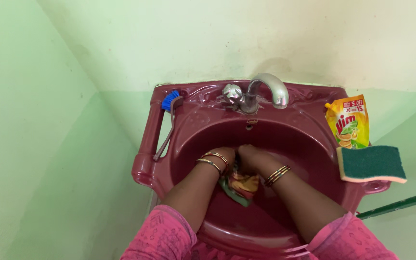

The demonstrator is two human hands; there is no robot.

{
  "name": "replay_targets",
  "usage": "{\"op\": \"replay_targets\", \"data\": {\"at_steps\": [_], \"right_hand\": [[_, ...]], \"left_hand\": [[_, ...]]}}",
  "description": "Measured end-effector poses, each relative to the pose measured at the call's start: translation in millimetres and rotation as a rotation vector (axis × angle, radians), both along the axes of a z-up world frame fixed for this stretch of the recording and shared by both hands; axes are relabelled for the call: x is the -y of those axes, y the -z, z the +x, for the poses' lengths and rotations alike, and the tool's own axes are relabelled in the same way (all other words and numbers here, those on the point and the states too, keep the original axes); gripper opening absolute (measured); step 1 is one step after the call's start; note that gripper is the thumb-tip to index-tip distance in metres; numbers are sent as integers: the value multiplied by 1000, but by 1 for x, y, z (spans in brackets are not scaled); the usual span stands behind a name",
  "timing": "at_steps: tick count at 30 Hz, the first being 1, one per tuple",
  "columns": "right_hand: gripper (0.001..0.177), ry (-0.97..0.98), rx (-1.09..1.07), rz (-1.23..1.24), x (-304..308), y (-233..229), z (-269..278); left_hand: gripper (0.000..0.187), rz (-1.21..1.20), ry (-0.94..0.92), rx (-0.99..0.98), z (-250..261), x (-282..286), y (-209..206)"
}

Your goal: The person washes a small patterned cloth in a maroon sink using running water. They repeatedly wet, scrub, and rinse the cloth by hand, occasionally wringing it out.

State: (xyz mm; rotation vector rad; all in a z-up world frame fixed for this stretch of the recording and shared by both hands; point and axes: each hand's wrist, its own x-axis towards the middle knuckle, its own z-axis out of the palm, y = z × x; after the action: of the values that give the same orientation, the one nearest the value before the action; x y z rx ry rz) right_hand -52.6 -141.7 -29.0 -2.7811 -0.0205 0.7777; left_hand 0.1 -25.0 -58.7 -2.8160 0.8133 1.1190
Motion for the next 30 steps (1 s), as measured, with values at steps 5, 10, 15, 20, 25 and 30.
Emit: {"op": "replay_targets", "data": {"at_steps": [5,10,15,20,25,30], "right_hand": [[45,9,-36,2,-7,-18,-18],[53,19,496,276,-1,28,-4],[50,-37,358,168,-6,25,4],[43,63,-76,45,-12,-23,-18],[52,38,-204,227,-1,-3,-12],[46,-26,191,13,9,48,19]], "left_hand": [[44,3,-46,-73,-4,1,13],[24,-246,-168,388,19,-10,32],[66,-218,-182,306,10,-4,25],[58,-9,-54,18,-11,-4,-9],[48,81,9,-218,-12,-4,-5],[40,-219,-63,256,8,-1,19]]}}
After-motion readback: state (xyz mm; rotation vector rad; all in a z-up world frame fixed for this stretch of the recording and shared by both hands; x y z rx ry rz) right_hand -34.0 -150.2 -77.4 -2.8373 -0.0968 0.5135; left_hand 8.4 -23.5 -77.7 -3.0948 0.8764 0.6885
